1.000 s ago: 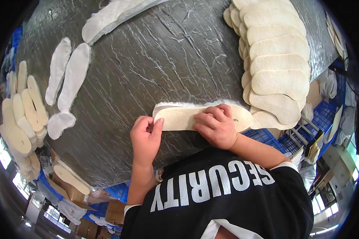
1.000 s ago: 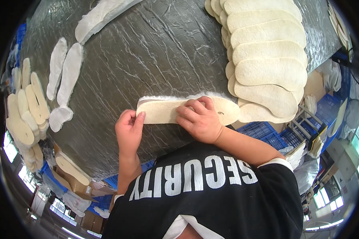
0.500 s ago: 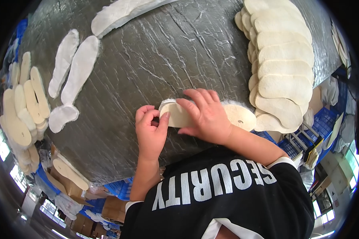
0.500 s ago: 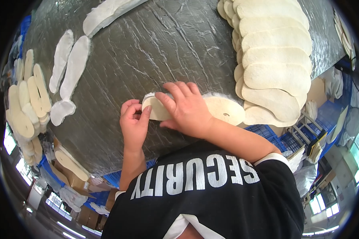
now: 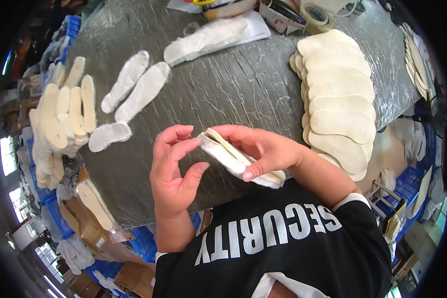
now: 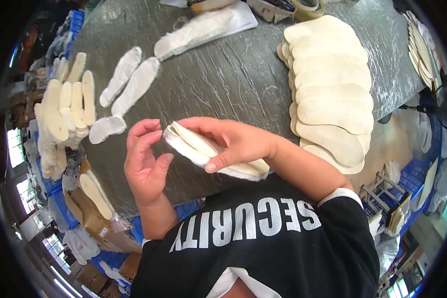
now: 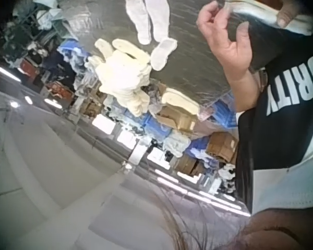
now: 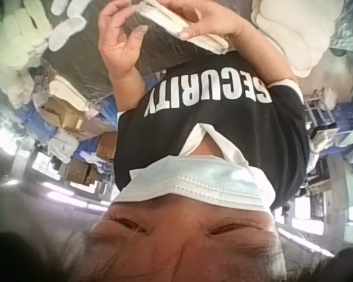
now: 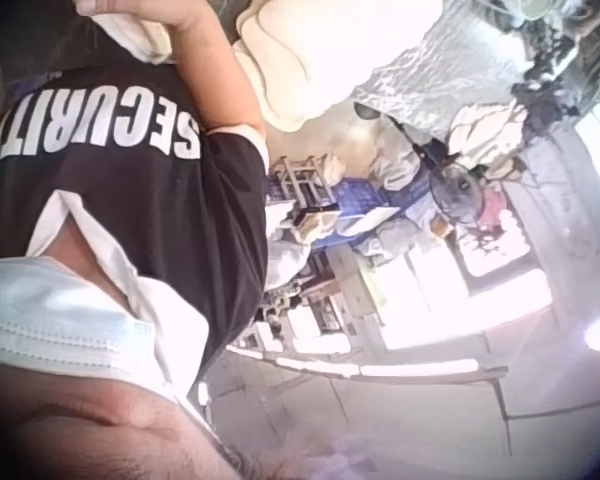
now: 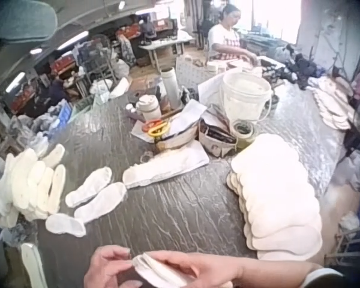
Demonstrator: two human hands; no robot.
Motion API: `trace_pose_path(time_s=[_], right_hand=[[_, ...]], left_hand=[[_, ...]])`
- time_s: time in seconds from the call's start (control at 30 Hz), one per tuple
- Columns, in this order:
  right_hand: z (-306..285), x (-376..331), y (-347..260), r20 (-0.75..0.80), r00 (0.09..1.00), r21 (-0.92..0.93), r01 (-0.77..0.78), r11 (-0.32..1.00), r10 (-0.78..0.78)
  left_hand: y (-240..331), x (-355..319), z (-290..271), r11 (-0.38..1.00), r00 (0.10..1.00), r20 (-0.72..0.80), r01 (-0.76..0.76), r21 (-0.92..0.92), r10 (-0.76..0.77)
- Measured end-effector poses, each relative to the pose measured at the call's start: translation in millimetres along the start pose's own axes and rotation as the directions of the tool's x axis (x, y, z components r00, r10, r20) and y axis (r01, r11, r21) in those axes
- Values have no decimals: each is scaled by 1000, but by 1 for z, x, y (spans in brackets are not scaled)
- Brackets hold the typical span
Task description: Inspecting and separating layered shoe insole components on a factory work table.
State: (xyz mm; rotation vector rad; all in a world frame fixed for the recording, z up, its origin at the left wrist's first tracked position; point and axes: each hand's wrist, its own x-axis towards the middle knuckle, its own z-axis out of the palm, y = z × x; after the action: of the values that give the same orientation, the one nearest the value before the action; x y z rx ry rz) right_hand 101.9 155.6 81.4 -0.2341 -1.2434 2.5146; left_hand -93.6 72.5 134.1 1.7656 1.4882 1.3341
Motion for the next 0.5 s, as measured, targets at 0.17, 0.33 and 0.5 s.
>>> trace_pose_path(time_s=[0.17, 0.33, 0.5], right_hand=[[21, -3, -5, 161, 986, 257, -3, 966, -39], [30, -13, 1, 160, 986, 349, -10, 937, -49], [32, -23, 13, 133, 991, 515, -50, 856, -22]], left_hand=[[30, 11, -11, 978, 980, 89, -185, 97, 177], [54, 2, -11, 996, 996, 93, 0, 89, -9], [59, -5, -13, 981, 974, 209, -123, 152, 90]])
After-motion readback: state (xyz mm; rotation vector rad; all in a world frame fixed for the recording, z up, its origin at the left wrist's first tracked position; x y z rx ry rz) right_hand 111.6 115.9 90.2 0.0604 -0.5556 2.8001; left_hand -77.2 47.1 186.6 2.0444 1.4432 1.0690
